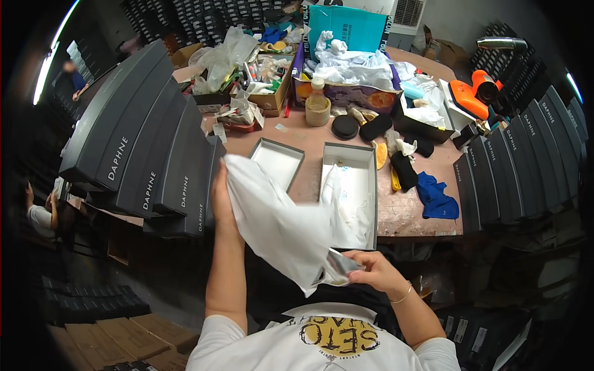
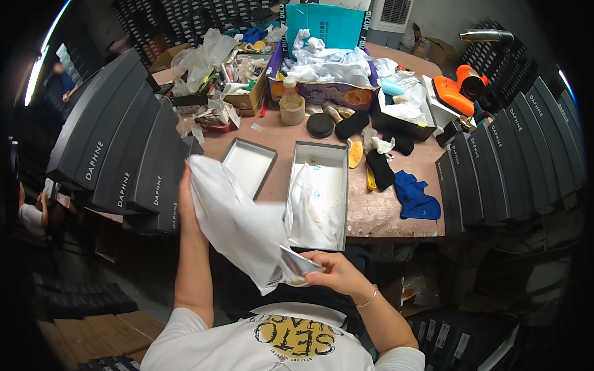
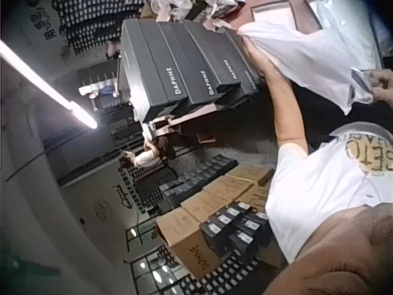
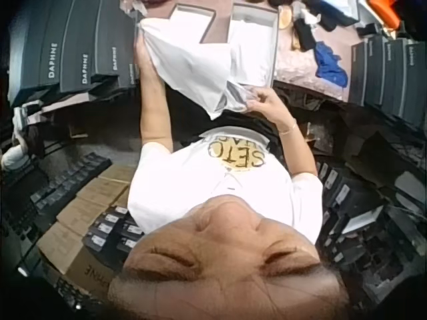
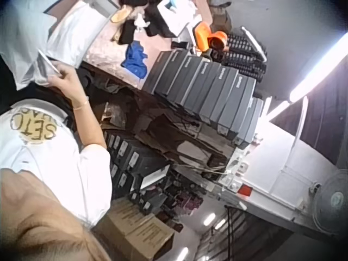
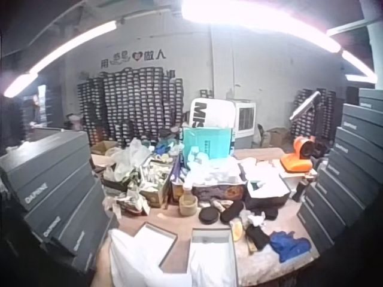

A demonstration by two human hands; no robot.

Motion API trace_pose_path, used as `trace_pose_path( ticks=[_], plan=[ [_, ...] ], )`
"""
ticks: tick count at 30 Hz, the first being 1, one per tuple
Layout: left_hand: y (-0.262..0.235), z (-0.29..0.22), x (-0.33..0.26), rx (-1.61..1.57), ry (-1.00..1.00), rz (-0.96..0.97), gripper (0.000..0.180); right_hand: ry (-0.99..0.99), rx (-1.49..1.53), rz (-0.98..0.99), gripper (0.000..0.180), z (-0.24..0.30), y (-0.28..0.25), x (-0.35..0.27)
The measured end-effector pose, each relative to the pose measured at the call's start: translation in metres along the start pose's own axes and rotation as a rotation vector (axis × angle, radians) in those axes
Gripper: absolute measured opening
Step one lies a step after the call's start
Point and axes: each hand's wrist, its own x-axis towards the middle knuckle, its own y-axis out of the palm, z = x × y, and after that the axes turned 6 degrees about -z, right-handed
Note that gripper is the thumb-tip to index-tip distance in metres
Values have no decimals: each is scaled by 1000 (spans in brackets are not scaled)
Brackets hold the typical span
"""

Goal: Inspecting, cleaning, and packaging high-heeled shoes into boxes.

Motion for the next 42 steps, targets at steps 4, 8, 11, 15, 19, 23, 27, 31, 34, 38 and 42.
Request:
trace_pose_path(
  ticks=[4,8,11,15,19,23,27,31,34,38,42],
  plan=[
    [16,-32,11,6,635,27,22,-28,262,-123,19,12,-18,-11],
    [42,-45,-2,131,851,195,18,-201,70,-85,23,5,-34,-14],
    [41,-47,8,644,958,471,13,-377,-353,-254,25,31,-32,-20],
    [30,-48,37,930,1273,177,11,-163,313,-233,15,7,-73,-29],
    [9,-46,38,848,1439,-26,12,-210,434,-233,20,-7,-70,-34],
    [-32,24,50,1266,1408,521,17,-225,558,-168,28,-15,-64,-19],
    [-79,67,48,1618,1054,623,24,-196,544,-164,24,-12,-55,-6],
    [-43,74,-22,990,789,410,50,-202,410,-163,17,-25,-48,2],
    [-26,94,-62,256,137,616,88,-159,358,-109,15,-33,-29,15],
    [-19,97,-80,64,-8,513,87,-54,510,-84,16,-55,-11,15],
    [-38,105,-78,116,62,513,75,-65,480,-53,16,-68,-4,12]
  ],
)
